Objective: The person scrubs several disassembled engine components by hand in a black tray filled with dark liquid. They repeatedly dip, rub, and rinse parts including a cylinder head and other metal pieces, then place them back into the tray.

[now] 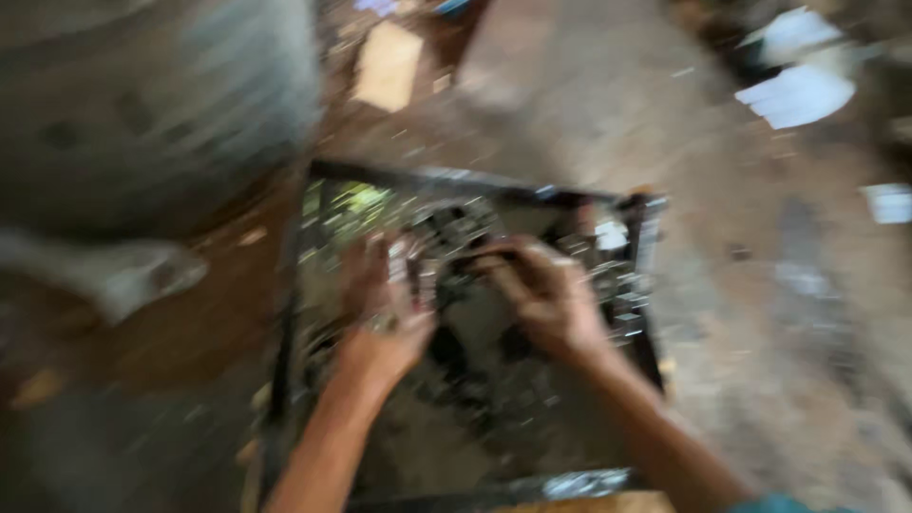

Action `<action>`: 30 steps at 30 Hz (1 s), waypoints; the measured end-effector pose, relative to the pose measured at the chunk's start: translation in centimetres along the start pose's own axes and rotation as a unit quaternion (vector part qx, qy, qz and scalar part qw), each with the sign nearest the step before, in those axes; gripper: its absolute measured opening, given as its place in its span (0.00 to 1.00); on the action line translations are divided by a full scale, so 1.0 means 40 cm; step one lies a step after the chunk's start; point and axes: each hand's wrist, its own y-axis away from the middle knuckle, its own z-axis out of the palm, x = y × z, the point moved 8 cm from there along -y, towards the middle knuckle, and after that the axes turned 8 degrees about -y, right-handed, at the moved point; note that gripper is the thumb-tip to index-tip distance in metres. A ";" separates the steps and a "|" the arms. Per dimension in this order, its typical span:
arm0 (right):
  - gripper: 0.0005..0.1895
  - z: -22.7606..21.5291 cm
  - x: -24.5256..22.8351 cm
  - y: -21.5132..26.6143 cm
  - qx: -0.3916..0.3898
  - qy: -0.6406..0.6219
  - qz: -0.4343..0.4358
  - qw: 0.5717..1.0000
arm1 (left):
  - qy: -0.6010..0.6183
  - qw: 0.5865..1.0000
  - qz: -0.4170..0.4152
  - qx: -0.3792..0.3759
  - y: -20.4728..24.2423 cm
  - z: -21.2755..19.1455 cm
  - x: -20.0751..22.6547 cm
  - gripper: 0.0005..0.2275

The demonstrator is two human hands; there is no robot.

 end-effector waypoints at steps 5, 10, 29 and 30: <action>0.12 0.026 -0.066 0.057 -0.073 0.151 -0.179 0.969 | -0.020 0.992 0.082 -0.095 0.017 0.051 -0.001 0.58; 0.26 0.067 -0.124 0.086 -0.154 0.210 -0.278 0.925 | -0.026 0.993 0.033 -0.112 0.021 0.063 -0.008 0.57; 0.26 0.081 -0.134 0.078 -0.171 0.237 -0.359 0.886 | 0.030 0.984 0.123 0.123 0.071 -0.004 0.002 0.48; 0.20 0.071 -0.132 0.075 -0.163 0.220 -0.342 0.899 | 0.018 0.985 0.121 0.122 0.069 -0.004 0.003 0.48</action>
